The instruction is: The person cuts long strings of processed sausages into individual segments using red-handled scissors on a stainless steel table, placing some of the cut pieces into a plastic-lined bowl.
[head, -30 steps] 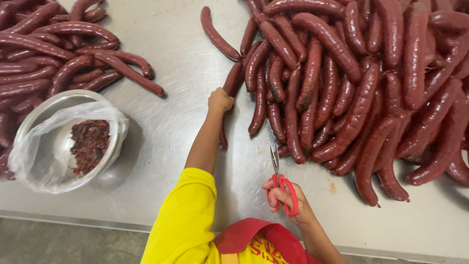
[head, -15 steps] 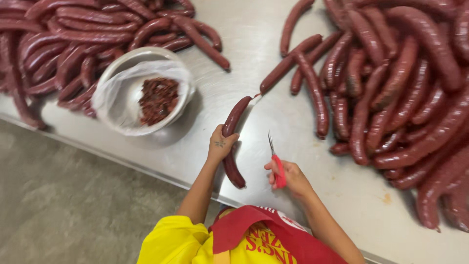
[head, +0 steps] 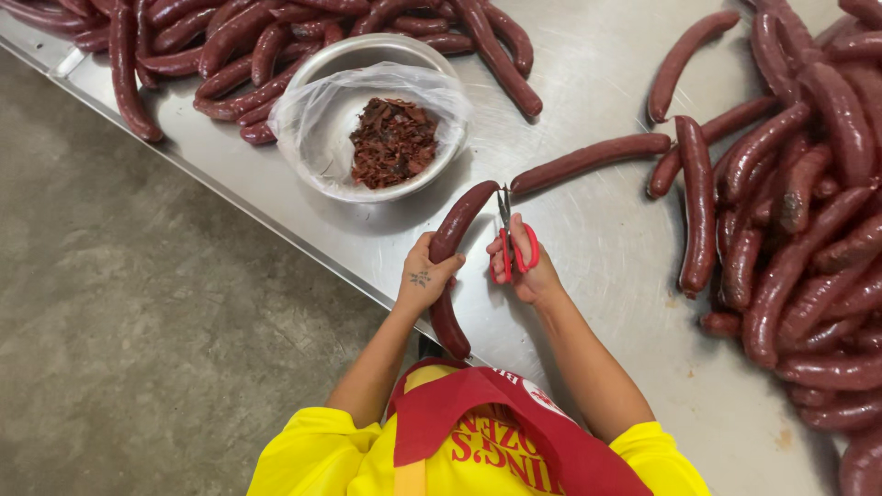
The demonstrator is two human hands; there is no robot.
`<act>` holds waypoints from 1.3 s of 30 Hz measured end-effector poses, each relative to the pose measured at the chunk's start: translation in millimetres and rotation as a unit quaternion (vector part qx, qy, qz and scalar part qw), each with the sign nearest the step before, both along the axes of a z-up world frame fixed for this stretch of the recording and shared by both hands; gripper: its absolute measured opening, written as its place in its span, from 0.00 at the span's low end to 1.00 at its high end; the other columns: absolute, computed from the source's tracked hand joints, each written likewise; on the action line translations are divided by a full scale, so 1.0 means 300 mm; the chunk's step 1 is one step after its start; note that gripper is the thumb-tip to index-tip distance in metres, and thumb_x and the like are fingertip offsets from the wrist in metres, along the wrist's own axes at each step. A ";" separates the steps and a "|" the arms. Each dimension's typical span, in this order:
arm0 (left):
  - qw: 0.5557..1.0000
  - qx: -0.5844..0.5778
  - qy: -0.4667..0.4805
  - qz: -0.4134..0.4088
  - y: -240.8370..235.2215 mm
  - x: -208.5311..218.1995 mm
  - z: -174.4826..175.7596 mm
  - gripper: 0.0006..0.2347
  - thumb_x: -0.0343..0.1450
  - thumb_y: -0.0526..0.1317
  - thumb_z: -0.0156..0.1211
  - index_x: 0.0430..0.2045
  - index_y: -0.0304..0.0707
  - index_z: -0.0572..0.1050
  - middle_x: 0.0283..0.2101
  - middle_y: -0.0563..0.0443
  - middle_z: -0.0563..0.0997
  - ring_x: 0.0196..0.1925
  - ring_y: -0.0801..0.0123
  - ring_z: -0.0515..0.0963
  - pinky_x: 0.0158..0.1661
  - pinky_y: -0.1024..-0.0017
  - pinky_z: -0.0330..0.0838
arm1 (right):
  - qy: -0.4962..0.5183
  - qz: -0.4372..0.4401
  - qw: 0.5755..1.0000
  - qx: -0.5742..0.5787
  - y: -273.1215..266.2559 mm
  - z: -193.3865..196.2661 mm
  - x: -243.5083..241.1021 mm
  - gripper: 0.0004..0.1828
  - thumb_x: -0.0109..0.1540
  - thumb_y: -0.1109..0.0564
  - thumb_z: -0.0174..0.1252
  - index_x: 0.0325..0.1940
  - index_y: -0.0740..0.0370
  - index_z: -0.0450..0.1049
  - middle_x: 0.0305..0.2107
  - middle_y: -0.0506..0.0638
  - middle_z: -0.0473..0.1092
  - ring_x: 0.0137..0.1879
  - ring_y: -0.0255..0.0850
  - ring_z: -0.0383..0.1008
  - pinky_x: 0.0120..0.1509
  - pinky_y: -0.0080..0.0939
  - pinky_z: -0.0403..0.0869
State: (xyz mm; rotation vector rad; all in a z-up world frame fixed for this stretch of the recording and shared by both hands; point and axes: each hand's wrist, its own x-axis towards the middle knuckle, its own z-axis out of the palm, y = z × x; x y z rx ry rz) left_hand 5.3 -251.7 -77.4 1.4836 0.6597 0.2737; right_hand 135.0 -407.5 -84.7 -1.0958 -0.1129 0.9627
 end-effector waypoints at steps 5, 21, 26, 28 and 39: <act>0.999 -0.043 -0.010 -0.004 0.036 -0.005 -0.010 0.17 0.65 0.35 0.68 0.44 0.30 0.70 0.26 0.52 0.76 0.18 0.75 0.75 0.21 0.73 0.71 | -0.045 -0.022 0.994 -0.098 0.058 0.013 0.004 0.36 0.64 0.26 0.50 0.29 0.64 0.73 0.13 0.48 0.66 0.16 0.35 0.63 0.22 0.33 0.62; 0.995 -0.077 0.012 -0.060 0.123 -0.031 0.010 0.17 0.64 0.35 0.68 0.44 0.31 0.70 0.26 0.52 0.76 0.17 0.75 0.73 0.20 0.75 0.69 | -0.078 -0.022 0.981 -0.177 0.170 0.037 -0.020 0.33 0.62 0.28 0.54 0.25 0.62 0.72 0.11 0.47 0.66 0.13 0.35 0.64 0.19 0.32 0.64; 0.995 -0.091 0.015 -0.049 0.139 -0.035 0.012 0.18 0.64 0.35 0.68 0.45 0.30 0.71 0.26 0.52 0.76 0.17 0.75 0.74 0.20 0.75 0.70 | -0.088 -0.040 0.979 -0.180 0.161 0.013 -0.020 0.31 0.63 0.33 0.58 0.24 0.64 0.72 0.10 0.47 0.62 0.13 0.34 0.59 0.17 0.33 0.60; 0.995 -0.086 0.003 -0.044 0.151 -0.040 0.024 0.18 0.64 0.35 0.68 0.45 0.30 0.71 0.26 0.52 0.76 0.18 0.75 0.74 0.21 0.75 0.71 | -0.087 -0.047 0.982 -0.161 0.149 0.013 -0.020 0.30 0.64 0.34 0.58 0.25 0.63 0.71 0.10 0.46 0.62 0.13 0.34 0.59 0.17 0.33 0.59; 0.911 -0.034 -0.339 0.234 0.416 0.067 0.334 0.17 0.69 0.37 0.69 0.46 0.31 0.67 0.30 0.49 0.76 0.22 0.69 0.77 0.23 0.71 0.74 | -0.210 0.003 0.964 -0.163 0.127 0.101 -0.058 0.24 0.65 0.44 0.56 0.55 0.66 0.75 0.26 0.48 0.71 0.30 0.34 0.72 0.34 0.33 0.69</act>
